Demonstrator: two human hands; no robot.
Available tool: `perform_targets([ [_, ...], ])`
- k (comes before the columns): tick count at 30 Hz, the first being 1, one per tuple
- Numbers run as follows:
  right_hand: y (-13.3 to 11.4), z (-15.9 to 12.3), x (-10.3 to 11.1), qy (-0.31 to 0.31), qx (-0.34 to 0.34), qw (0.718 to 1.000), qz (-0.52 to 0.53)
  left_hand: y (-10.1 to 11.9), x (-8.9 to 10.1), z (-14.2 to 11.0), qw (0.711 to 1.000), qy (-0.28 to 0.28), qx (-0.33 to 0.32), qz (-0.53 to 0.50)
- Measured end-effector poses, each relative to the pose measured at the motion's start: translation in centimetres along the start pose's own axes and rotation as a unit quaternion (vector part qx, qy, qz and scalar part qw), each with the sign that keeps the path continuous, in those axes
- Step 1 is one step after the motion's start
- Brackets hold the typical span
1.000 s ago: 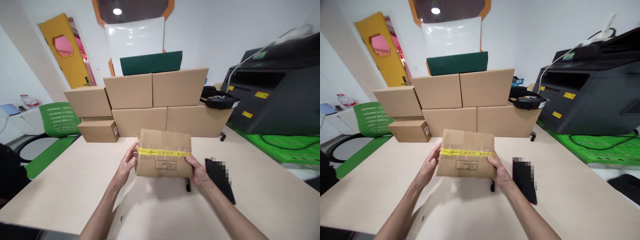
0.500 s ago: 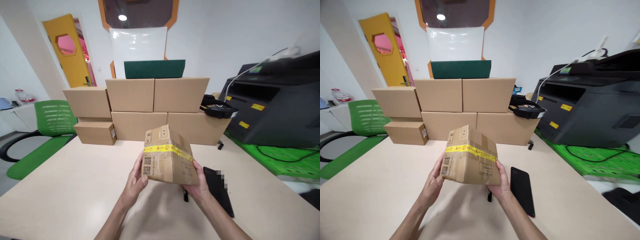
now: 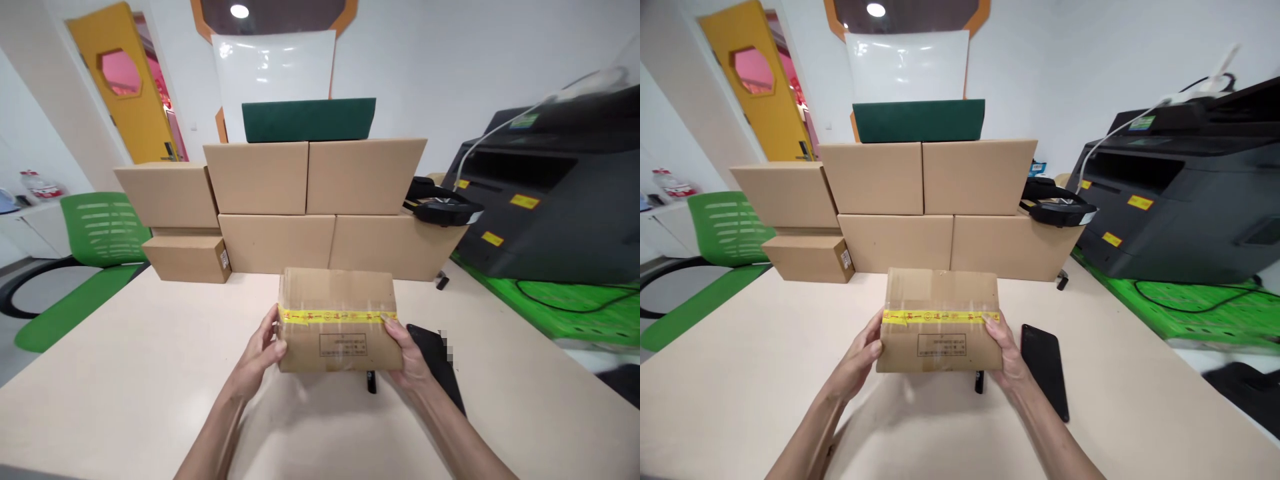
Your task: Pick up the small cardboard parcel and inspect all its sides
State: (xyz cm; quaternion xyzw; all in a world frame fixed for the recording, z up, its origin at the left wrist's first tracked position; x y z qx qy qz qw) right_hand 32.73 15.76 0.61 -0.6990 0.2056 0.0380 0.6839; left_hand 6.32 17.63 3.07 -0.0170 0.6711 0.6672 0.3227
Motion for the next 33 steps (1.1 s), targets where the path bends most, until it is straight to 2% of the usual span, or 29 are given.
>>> perform_targets([
  [3, -0.2, -0.2, -0.2, -0.011, 0.0, 1.0, -0.007, 0.0, 0.0, 0.0, 1.0, 0.006, 0.018, -0.025],
  [8, -0.8, -0.3, -0.6, -0.065, 0.007, 0.998, -0.023, 0.4, -0.3, 0.3, 0.998, -0.007, 0.019, -0.057],
  [13, -1.1, -0.7, -0.5, -0.056, 0.013, 0.998, -0.04, 0.3, -0.9, 0.4, 0.998, 0.007, 0.026, -0.064],
  [19, -0.5, -1.1, -0.2, -0.041, 0.021, 0.995, -0.087, 0.3, -0.1, 0.5, 0.997, 0.075, -0.004, -0.028],
  [23, -0.1, -1.2, -0.6, -0.056, 0.025, 0.993, -0.099, 0.1, 0.2, 0.3, 0.994, 0.108, -0.015, 0.016],
  [28, 0.6, -1.3, -1.0, -0.064, 0.022, 0.993, -0.094, -0.2, 0.1, 0.1, 0.988, 0.154, -0.024, 0.005],
  [30, 0.9, -1.4, -1.0, -0.057, 0.015, 0.994, -0.094, 0.0, -0.1, 0.2, 0.989, 0.145, -0.023, 0.001],
  [33, 1.2, -1.4, -0.8, -0.041, -0.005, 0.995, -0.093, 0.3, -0.5, 0.4, 0.995, 0.091, -0.017, -0.023],
])
Point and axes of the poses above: each hand's wrist, its own z-axis towards the middle knuckle, its own x-axis out of the back of the hand, y = z × x, the point moved 8 cm from there along z, towards the middle knuckle, and after that the axes turned 15 degrees about -z, right-handed, at the moved point
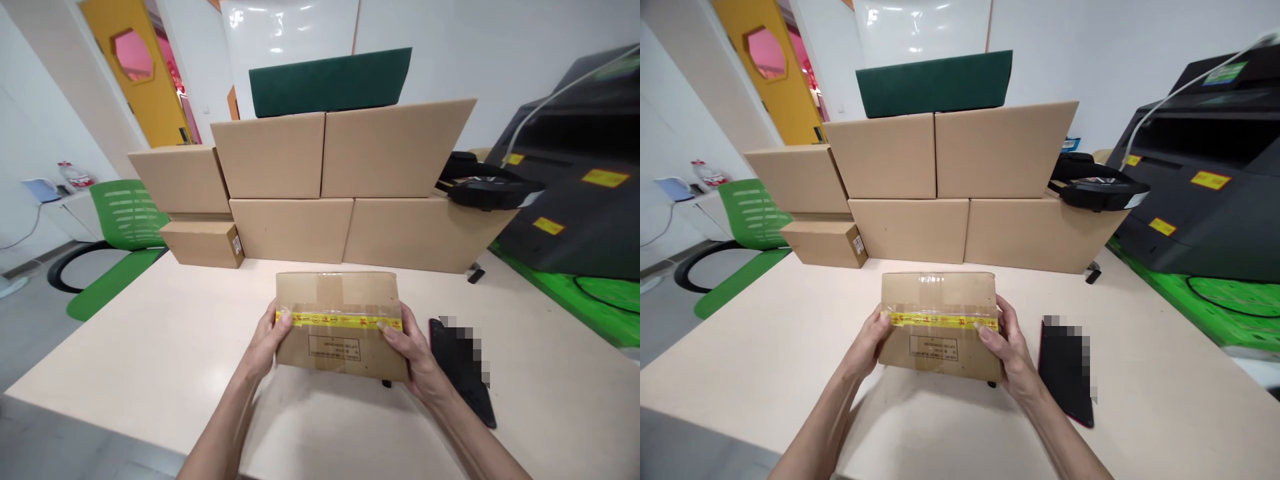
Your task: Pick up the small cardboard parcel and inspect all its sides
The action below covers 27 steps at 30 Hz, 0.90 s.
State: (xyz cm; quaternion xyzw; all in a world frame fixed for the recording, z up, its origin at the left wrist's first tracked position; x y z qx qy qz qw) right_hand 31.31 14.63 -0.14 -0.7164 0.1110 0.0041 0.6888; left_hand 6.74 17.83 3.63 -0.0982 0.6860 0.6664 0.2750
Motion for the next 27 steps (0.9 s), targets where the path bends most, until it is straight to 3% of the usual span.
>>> perform_targets([
  [7, -0.7, -0.3, 0.4, 0.013, 0.003, 1.0, -0.002, 0.4, 0.6, -0.1, 0.998, -0.048, 0.016, 0.029],
  [16, -0.6, -0.3, -0.1, -0.009, -0.012, 1.0, -0.007, 0.8, 0.8, -0.3, 0.993, -0.006, -0.008, 0.115],
  [22, -0.1, -0.2, -0.2, -0.011, -0.015, 1.0, -0.003, 0.6, 1.3, -0.3, 0.991, 0.037, -0.027, 0.123],
  [27, 0.3, -0.2, -0.1, -0.006, -0.01, 1.0, 0.003, 0.4, 1.3, -0.2, 0.993, 0.031, -0.024, 0.11],
])
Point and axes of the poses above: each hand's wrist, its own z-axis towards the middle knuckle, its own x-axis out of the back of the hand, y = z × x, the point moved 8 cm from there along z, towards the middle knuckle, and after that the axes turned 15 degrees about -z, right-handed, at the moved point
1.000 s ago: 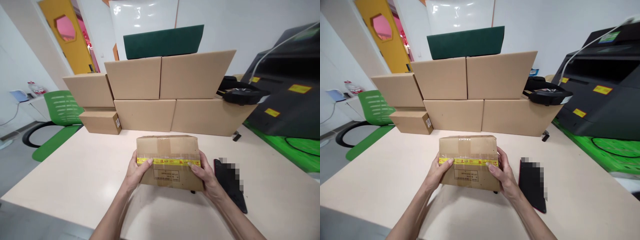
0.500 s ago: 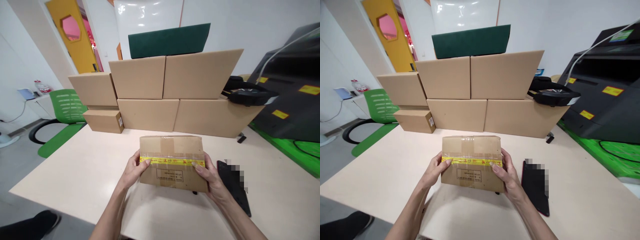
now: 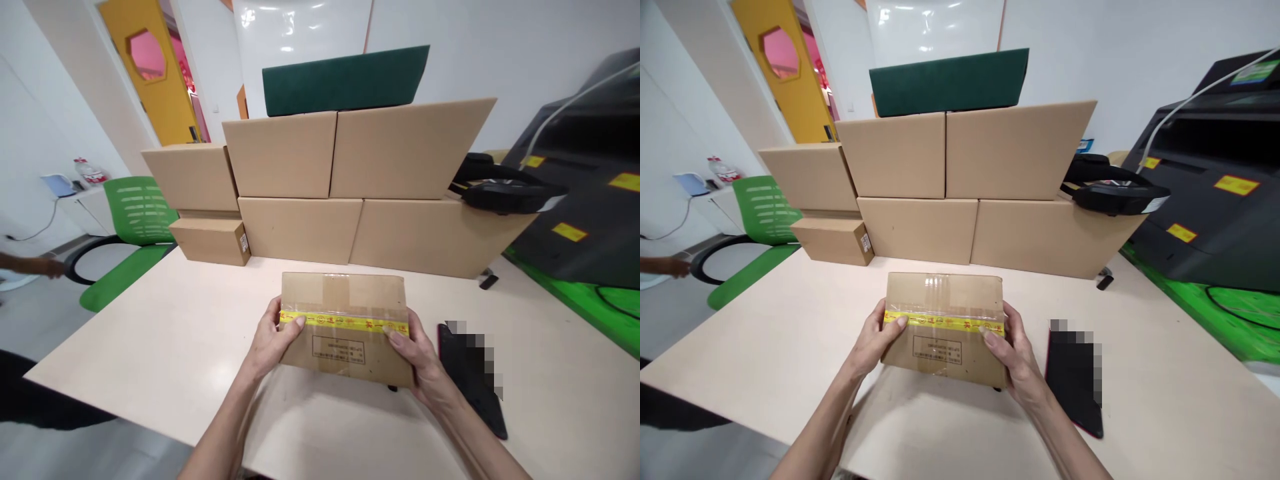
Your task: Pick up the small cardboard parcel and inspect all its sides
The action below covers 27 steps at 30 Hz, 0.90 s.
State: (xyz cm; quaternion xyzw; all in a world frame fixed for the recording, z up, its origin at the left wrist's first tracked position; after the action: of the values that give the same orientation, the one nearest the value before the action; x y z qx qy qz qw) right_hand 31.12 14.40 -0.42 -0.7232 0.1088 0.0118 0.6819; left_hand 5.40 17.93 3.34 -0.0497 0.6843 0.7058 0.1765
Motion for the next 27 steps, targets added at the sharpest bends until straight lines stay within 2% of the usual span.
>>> perform_targets([
  [7, 0.4, 0.0, -0.2, -0.004, 0.008, 1.0, -0.021, -0.9, -0.3, -0.4, 0.996, 0.053, 0.048, -0.055],
  [11, 0.1, 0.0, -0.2, -0.004, -0.002, 1.0, -0.014, -0.7, -0.7, -0.6, 0.994, 0.043, 0.063, -0.082],
  [15, -0.1, -0.1, 0.1, 0.004, -0.024, 1.0, 0.004, -0.1, -0.8, -0.7, 0.994, 0.013, 0.058, -0.096],
  [20, 0.0, -0.3, -0.3, 0.013, -0.022, 1.0, 0.007, -0.6, -0.4, -0.7, 0.993, 0.059, 0.078, -0.072],
  [27, -0.4, -0.6, -1.1, 0.022, 0.003, 1.0, -0.004, -0.6, -0.7, -0.8, 0.99, 0.083, 0.061, -0.095],
])
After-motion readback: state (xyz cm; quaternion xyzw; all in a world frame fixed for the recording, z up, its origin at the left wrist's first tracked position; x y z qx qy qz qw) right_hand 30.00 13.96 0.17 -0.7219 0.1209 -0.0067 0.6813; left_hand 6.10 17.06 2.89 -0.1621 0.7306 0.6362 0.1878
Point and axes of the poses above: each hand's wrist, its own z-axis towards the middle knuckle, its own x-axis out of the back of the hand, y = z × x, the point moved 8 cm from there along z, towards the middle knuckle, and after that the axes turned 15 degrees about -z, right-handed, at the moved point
